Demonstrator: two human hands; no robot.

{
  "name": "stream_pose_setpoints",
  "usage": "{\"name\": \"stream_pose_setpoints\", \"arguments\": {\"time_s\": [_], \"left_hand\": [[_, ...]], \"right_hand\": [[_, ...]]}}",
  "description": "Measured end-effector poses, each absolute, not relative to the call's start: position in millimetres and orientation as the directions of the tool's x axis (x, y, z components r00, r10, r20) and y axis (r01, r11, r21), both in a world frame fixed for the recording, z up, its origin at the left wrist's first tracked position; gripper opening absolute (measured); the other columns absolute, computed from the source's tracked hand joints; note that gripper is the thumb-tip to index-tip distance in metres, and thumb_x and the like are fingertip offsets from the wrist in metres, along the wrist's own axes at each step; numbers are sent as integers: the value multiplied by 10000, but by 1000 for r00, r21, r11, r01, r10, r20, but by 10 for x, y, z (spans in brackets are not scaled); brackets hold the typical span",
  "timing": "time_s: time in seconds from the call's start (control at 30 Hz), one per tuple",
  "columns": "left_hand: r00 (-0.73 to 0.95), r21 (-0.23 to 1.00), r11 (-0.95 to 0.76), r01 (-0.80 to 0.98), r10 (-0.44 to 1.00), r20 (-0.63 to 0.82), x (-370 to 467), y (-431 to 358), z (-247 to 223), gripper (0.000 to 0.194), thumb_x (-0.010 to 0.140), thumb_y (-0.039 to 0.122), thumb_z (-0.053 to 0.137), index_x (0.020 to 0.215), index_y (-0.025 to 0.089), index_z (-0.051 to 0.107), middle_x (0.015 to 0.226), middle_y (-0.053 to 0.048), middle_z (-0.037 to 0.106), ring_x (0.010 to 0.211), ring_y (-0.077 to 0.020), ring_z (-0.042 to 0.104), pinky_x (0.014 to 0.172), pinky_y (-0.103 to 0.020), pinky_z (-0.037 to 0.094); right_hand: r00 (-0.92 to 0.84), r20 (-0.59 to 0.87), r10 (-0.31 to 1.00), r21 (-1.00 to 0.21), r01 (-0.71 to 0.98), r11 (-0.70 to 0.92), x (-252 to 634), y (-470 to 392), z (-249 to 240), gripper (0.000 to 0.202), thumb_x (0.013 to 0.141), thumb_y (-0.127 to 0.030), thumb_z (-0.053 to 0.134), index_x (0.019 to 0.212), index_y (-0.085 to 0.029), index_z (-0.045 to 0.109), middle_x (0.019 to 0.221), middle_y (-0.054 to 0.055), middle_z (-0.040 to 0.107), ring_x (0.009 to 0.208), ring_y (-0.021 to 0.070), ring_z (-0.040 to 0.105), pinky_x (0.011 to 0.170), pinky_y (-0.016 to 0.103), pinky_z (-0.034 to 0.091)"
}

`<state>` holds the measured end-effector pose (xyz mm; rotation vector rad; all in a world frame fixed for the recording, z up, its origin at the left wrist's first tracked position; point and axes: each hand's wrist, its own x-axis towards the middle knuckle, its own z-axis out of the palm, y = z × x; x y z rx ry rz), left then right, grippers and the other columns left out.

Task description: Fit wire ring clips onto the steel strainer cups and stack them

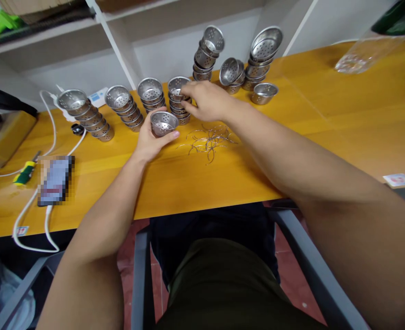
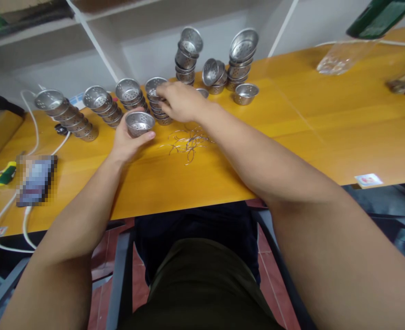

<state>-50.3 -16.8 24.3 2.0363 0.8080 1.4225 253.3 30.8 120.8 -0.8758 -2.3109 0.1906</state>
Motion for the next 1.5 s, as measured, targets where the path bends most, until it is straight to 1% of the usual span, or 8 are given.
{"name": "stream_pose_setpoints", "arguments": {"time_s": [0.13,0.33,0.47,0.67,0.9,1.13,1.37,1.5], "left_hand": [[281,647,-736,202,676,681,-538,-61,113,1295,761,965,1184,1759,396,587,1649,-124,754,1565,-438,813,1411,-665,660],[274,531,-829,177,560,782,-548,4,99,1194,825,938,1165,1680,391,537,1561,-90,749,1445,-375,840,1402,-676,672],[330,465,-869,170,494,804,-452,-103,253,1136,909,956,1096,1720,372,557,1583,-106,757,1471,-384,835,1417,-675,674],[398,458,-879,134,471,787,-294,-259,355,1150,966,1029,983,1806,403,510,1622,-110,745,1466,-391,855,1378,-645,716],[417,483,-857,179,511,752,-285,-361,412,1062,1031,983,942,1801,386,519,1664,-128,726,1579,-437,794,1470,-693,635],[429,523,-801,291,598,677,-230,-456,471,1013,995,918,1013,1754,390,600,1642,-125,703,1630,-456,747,1486,-718,619],[403,510,-807,298,591,699,-138,-397,377,1010,1004,852,1029,1772,385,569,1682,-135,678,1671,-460,709,1513,-714,574],[409,500,-813,297,582,703,-134,-383,380,1038,993,873,1024,1777,370,565,1688,-145,671,1663,-473,705,1511,-726,564]], "right_hand": [[-536,574,619,-361,513,779,2562,230,1251,143,1136,-487,818,1102,-357,769,1200,124,887,1196,414,806,1070,597,635],[-340,744,575,-420,431,799,2745,-272,1384,251,1191,-496,777,1358,-325,854,1480,181,847,1317,406,780,1150,599,652],[-523,683,510,-390,329,860,2766,-698,1287,224,1228,-365,698,1375,-286,848,1429,164,844,1271,397,803,1141,611,697],[-691,568,447,-408,235,882,2524,-902,1032,480,1199,-149,644,1658,-191,779,1664,212,759,1348,363,807,1235,586,694],[-601,530,598,-602,229,765,2335,-958,1012,50,1229,-259,780,1261,-221,777,1385,136,729,1118,286,727,1127,525,698],[-423,448,788,-766,273,582,2263,-1003,1163,543,1182,-588,909,922,-292,535,963,49,606,978,296,598,887,449,605],[-337,459,822,-788,273,551,2217,-934,1067,564,1139,-495,914,903,-302,439,856,-3,473,881,257,499,847,430,522],[-338,465,819,-812,207,546,2223,-893,988,608,1141,-595,909,906,-308,426,863,-3,461,875,260,489,837,432,505]]}}
